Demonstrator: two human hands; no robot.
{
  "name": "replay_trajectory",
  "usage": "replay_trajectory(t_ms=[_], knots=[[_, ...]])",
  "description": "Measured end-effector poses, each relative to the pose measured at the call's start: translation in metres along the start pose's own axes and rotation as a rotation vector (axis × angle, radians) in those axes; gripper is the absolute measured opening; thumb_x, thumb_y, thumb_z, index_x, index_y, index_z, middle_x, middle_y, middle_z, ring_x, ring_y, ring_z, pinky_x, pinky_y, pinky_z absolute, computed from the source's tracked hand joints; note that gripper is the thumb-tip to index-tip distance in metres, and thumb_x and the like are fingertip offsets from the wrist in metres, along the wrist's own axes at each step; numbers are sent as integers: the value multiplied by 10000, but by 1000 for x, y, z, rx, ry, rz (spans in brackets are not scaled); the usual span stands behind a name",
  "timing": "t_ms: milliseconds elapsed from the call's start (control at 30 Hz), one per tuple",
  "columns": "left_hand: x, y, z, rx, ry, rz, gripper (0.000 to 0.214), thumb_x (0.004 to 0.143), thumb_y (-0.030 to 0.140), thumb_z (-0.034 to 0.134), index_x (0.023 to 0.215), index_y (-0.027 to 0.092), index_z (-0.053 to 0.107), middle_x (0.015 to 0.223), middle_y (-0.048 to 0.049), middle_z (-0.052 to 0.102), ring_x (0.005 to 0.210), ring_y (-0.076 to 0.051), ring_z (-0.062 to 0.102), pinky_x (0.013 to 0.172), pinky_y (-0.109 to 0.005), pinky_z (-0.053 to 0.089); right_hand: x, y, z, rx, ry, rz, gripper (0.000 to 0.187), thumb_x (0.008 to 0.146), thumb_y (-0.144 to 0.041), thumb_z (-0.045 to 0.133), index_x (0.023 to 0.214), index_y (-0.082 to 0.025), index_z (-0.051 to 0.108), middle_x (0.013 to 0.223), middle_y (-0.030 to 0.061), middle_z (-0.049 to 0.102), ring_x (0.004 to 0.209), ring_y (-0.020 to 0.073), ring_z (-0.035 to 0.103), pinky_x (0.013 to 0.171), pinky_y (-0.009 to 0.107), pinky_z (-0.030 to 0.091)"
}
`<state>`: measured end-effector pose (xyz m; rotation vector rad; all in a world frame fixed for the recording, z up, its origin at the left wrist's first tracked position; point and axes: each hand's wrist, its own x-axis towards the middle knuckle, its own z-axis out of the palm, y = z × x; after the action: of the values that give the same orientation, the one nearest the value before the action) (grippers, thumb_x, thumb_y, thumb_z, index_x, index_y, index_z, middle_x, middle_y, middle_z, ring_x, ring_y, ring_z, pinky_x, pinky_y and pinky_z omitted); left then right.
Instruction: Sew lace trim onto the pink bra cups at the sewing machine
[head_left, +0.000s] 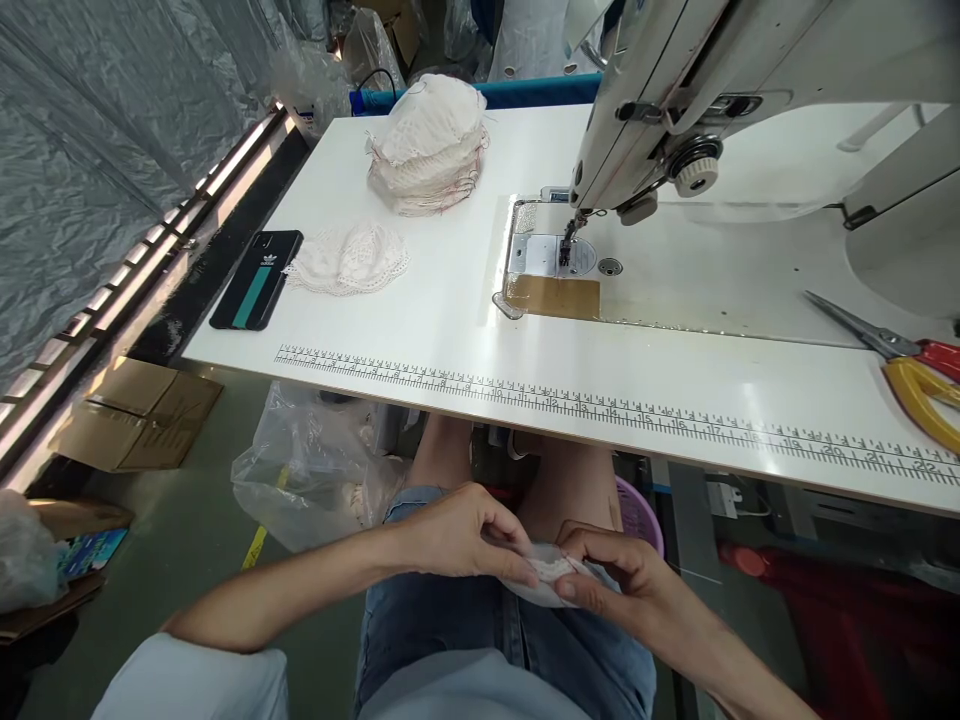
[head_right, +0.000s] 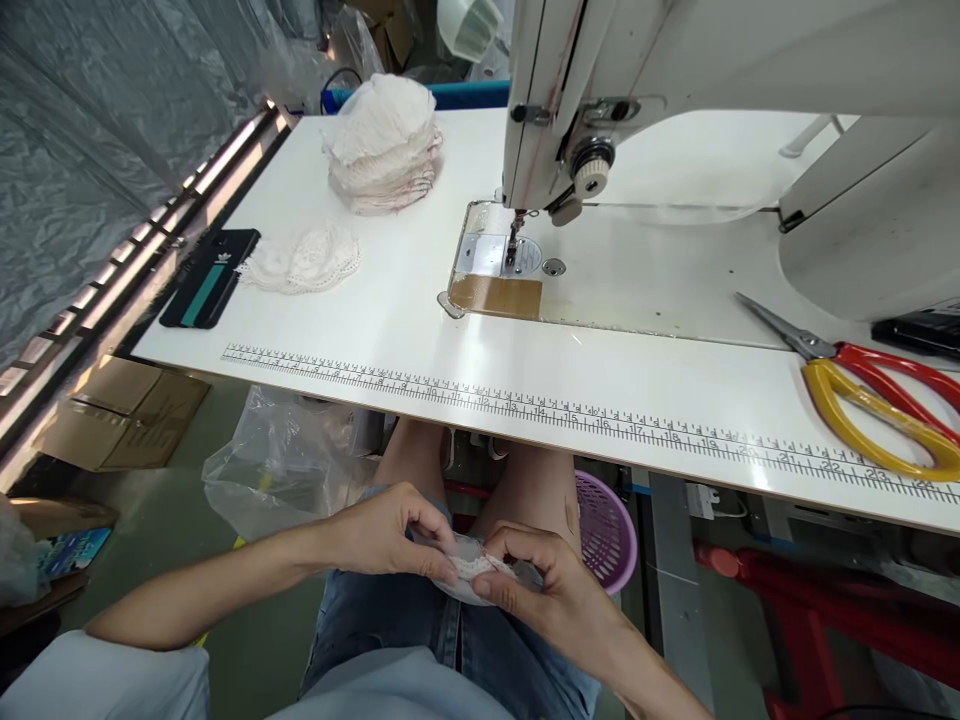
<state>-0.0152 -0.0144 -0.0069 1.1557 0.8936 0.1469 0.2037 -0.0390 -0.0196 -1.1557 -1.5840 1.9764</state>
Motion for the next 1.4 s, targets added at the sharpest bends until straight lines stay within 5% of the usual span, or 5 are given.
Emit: replay_trajectory(t_ms=[1400], knots=[[-7, 6, 2, 92, 57, -13, 234, 731, 343, 681, 804, 129, 742, 681, -28, 668, 638, -123, 567, 564, -177, 386, -3, -5, 3, -129, 50, -40, 244, 845, -421, 601, 747, -205, 656, 726, 20, 628, 687, 172, 576, 624, 257, 429]])
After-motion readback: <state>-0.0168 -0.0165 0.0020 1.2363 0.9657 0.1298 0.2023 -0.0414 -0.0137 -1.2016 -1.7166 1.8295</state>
